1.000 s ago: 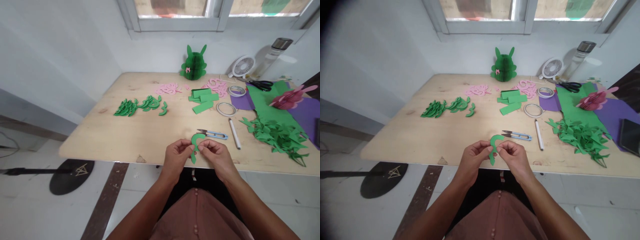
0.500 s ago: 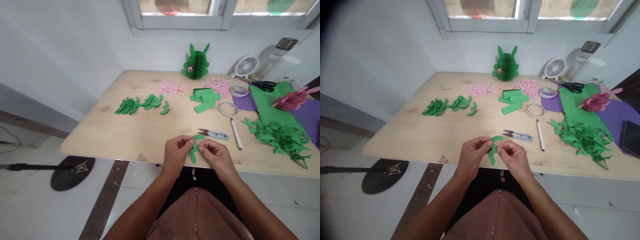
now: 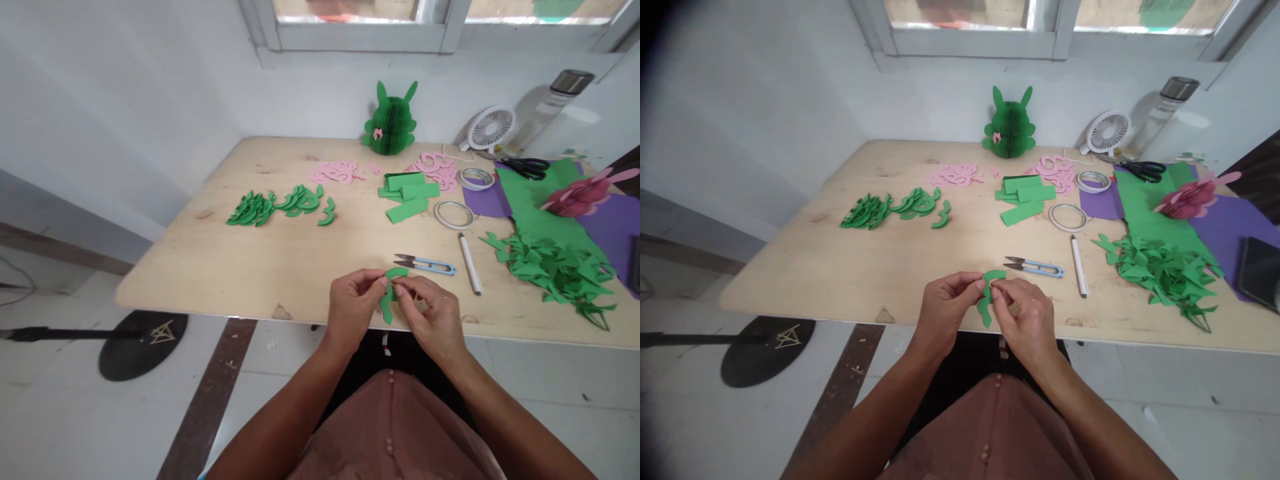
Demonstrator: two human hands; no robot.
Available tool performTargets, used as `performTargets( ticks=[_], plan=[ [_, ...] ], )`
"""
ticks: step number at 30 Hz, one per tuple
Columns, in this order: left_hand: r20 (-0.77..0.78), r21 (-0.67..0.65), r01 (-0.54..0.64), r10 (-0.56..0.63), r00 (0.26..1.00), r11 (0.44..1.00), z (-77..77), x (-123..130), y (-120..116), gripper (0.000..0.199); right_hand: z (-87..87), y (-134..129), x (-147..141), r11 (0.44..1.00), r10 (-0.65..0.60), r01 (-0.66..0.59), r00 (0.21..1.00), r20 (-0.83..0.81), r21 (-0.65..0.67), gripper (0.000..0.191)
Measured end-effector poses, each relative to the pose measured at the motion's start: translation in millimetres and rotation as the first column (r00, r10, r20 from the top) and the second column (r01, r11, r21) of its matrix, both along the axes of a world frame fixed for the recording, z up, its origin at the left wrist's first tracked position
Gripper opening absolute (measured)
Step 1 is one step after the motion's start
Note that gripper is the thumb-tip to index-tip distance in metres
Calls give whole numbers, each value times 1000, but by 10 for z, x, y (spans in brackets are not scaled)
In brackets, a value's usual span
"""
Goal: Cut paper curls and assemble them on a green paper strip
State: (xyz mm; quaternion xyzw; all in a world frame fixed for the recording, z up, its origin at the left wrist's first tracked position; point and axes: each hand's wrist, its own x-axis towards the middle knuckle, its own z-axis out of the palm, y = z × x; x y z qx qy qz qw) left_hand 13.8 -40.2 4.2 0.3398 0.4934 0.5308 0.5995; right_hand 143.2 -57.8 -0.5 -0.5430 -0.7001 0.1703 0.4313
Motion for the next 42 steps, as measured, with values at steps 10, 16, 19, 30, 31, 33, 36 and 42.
performTargets(
  ticks=[10,16,19,30,31,33,36,42],
  plan=[
    [31,-23,-27,28,999,999,26,-5,18,9,18,-11,8,998,-12,10,1000,-27,-54,17],
    [47,-70,11,-7,999,997,50,-29,11,12,28,32,81,971,-133,85,969,-209,-224,22],
    [42,-78,34,-31,999,996,54,-28,1,12,22,63,88,950,-149,46,937,-316,-309,22],
    [46,-120,51,-46,998,991,61,-25,-12,16,10,76,22,941,-197,76,916,-350,-330,19],
    [45,-123,52,-47,998,991,59,-25,-11,16,9,74,23,943,-197,81,918,-345,-323,19],
    [40,-125,55,-50,998,991,52,-26,-11,16,7,72,27,946,-193,84,922,-337,-312,19],
    [34,-126,60,-56,998,990,41,-28,-10,15,9,74,32,949,-186,82,926,-328,-306,20],
    [40,-128,61,-56,998,990,44,-29,-18,15,24,68,29,947,-181,70,921,-344,-313,20]
  ],
)
